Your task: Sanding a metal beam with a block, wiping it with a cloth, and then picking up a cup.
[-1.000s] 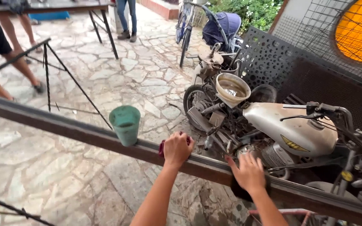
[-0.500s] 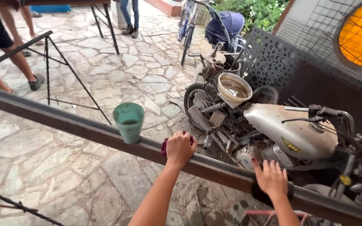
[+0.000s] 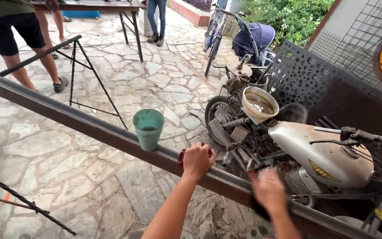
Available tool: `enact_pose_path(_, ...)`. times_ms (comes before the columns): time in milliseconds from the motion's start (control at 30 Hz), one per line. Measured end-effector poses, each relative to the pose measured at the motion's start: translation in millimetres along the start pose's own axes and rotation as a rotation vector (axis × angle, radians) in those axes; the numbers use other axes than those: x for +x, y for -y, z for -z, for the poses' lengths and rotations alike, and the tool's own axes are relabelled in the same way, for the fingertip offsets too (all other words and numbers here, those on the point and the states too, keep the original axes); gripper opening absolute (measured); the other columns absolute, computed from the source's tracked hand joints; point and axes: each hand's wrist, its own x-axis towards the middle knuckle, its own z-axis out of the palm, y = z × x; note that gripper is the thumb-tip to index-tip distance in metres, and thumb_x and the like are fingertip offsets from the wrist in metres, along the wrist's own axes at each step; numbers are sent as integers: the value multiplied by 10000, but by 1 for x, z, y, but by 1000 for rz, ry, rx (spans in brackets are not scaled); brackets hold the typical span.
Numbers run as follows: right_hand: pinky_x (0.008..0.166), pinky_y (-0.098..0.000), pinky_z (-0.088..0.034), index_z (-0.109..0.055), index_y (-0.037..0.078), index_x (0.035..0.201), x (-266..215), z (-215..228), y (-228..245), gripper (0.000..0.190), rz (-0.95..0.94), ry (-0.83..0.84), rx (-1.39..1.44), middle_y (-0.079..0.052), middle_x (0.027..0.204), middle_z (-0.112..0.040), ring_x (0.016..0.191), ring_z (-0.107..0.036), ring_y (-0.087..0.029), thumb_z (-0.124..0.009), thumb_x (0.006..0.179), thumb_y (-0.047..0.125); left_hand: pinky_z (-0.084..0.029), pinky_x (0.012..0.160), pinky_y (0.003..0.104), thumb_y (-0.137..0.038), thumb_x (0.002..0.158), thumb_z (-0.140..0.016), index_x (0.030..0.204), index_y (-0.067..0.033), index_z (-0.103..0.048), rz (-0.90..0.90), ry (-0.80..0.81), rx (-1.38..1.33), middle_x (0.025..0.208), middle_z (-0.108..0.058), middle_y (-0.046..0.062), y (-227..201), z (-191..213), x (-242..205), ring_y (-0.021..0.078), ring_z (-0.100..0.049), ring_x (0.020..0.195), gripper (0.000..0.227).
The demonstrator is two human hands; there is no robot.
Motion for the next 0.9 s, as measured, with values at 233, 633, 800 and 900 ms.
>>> enact_pose_path(233,1295,-441,-126,-172,91,1580,-23,16,-29,1139,7,-58,-64,-150,1671,-164,1549,-183,-299,110,810,882,-513,429,316,-330,974,-598,780,-82,-731,-6,-51,57,719,-667,99,-1,7,0,205,-639,559,342)
enact_pose_path(633,1281,-478,-90,-197,109,1590,-6,12,-44,1169,41,59,68,-130,1680,-158,1575,-133,-265,-13,747,898,-409,402,212,-289,993,-627,761,-94,-702,29,0,16,630,-614,38,-3,2,0,103,-508,471,312)
enact_pose_path(800,1242,-430,-106,-150,54,1596,-19,-10,-1,1075,332,-106,26,-122,1691,-114,1554,-130,-253,-94,875,849,-536,456,333,-342,965,-629,833,-87,-722,20,-35,108,713,-647,81,-7,12,0,205,-629,550,302)
enact_pose_path(900,1240,-462,-232,-388,101,1510,-10,-16,-56,966,291,-261,-84,-111,1585,-397,1481,-347,-275,-103,912,804,-526,409,337,-329,953,-626,779,-106,-740,30,-100,70,675,-636,76,-8,10,0,217,-631,508,306)
